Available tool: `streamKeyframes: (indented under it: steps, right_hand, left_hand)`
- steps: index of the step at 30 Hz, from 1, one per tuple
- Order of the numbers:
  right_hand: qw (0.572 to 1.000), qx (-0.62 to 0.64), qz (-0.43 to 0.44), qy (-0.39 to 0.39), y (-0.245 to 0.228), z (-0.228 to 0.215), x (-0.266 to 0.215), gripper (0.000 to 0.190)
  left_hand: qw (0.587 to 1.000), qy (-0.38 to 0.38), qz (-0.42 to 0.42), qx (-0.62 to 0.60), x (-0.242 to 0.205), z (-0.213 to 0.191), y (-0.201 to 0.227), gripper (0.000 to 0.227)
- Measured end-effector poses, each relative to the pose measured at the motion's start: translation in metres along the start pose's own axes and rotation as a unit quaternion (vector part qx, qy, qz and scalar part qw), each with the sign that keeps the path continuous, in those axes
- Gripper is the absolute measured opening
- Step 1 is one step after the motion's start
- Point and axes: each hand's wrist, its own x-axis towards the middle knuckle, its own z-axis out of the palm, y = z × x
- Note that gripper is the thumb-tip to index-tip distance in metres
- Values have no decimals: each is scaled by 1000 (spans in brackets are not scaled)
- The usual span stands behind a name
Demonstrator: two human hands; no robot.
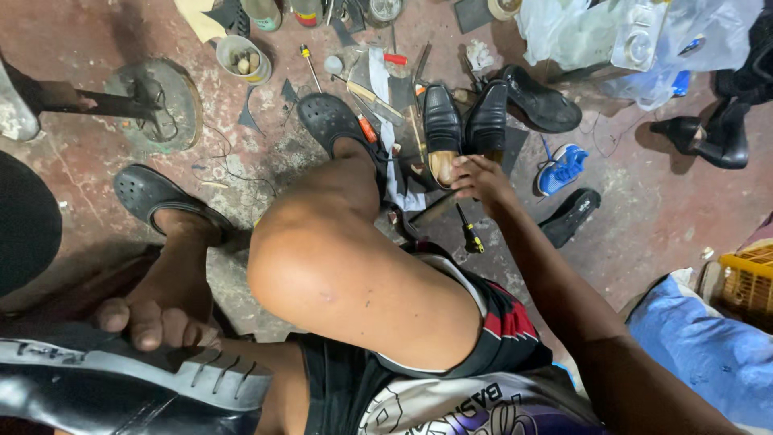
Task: The person uses a pointed tool to scrape and clean the textured sole of a black shoe, then picks up a black heeled shoe and scrapes its sole. The person also handles a separate black shoe sole piece and a brush.
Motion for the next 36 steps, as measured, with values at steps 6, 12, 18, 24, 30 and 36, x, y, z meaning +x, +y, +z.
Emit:
streamKeyframes:
  steps: [6,12,18,24,30,36]
  right_hand:
    - [990,-113,-44,-77,-6,68,69,27]
    - [868,-409,-278,51,-5,112,191,20]
    - [727,-616,-282,111,17,119,242,39]
    - [712,-656,-231,99,11,129,243,56]
    - [752,-635,-177,-1,7,118,253,41]
    - [788,-481,-380,-58,-3,100,201,20]
  left_hand:
    - [999,-28,-10,-28,-10,-13,23,51]
    - [996,-60,-46,-44,-6,-17,28,56]
    - [993,-78,-74,-57,0,-20,33,61]
    - [992,-83,-77,-55,-12,-14,37,67]
    - [984,-114,-118,-69,-1,-7,34,71]
    - [988,91,111,-59,-23,36,-20,36]
